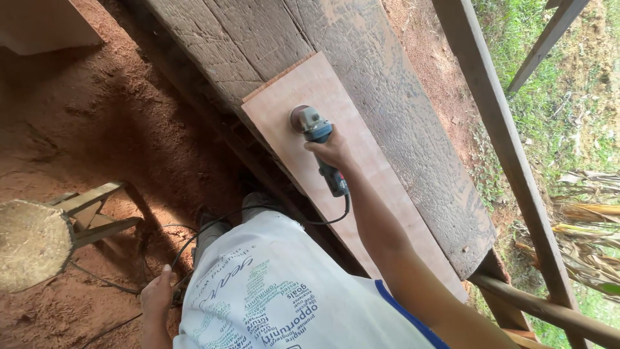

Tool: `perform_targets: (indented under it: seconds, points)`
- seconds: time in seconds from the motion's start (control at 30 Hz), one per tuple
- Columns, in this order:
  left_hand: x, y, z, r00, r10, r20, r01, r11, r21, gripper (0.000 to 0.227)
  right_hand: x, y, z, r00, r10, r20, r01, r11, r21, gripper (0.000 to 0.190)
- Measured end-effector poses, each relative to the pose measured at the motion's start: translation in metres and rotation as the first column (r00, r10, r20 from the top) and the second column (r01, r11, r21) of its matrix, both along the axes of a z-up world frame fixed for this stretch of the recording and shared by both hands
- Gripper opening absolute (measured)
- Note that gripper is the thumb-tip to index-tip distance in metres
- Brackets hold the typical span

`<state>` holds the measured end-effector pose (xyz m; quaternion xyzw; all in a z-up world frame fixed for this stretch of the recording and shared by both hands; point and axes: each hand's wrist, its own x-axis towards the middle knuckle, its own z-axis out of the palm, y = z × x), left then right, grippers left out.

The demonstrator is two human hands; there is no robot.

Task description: The person picks up a rectangular wooden plank from a stack and places it on a workbench. They then use a handheld power sander to smooth the surface of the plank, moving the tool back and forth along the length of the wood.

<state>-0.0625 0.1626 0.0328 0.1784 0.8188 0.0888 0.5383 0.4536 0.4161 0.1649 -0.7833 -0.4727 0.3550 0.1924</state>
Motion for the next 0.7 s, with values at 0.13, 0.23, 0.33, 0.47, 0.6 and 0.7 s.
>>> perform_targets:
  seconds: [0.13, 0.23, 0.33, 0.47, 0.6, 0.7]
  points:
    - [-0.001, 0.004, 0.0, 1.0, -0.008, -0.023, 0.008, 1.0, -0.008, 0.058, -0.039, -0.002, 0.022, 0.998, 0.049, -0.036, -0.053, 0.992, -0.112, 0.078]
    - [-0.005, 0.003, -0.01, 0.99, 0.124, 0.074, -0.129, 0.989, 0.074, 0.059, -0.049, -0.001, 0.005, 0.987, 0.162, 0.026, -0.159, 0.984, -0.082, 0.077]
    - [0.0, 0.012, 0.009, 0.998, 0.058, 0.016, -0.059, 0.997, 0.054, 0.058, -0.06, 0.007, -0.001, 0.985, 0.165, 0.044, -0.162, 0.984, -0.079, 0.078]
    - [0.002, 0.01, 0.013, 1.0, 0.029, 0.003, -0.029, 0.999, 0.042, 0.057, -0.07, 0.024, 0.001, 0.98, 0.195, 0.033, -0.192, 0.979, -0.067, 0.081]
    - [0.006, 0.008, 0.015, 0.999, -0.004, -0.033, 0.004, 1.0, -0.001, 0.056, -0.085, 0.04, -0.001, 0.966, 0.253, 0.052, -0.251, 0.967, -0.042, 0.085]
    - [0.003, -0.004, 0.003, 0.999, 0.044, -0.025, -0.043, 0.999, 0.02, 0.056, -0.098, 0.051, 0.006, 0.964, 0.262, 0.052, -0.258, 0.964, -0.067, 0.084]
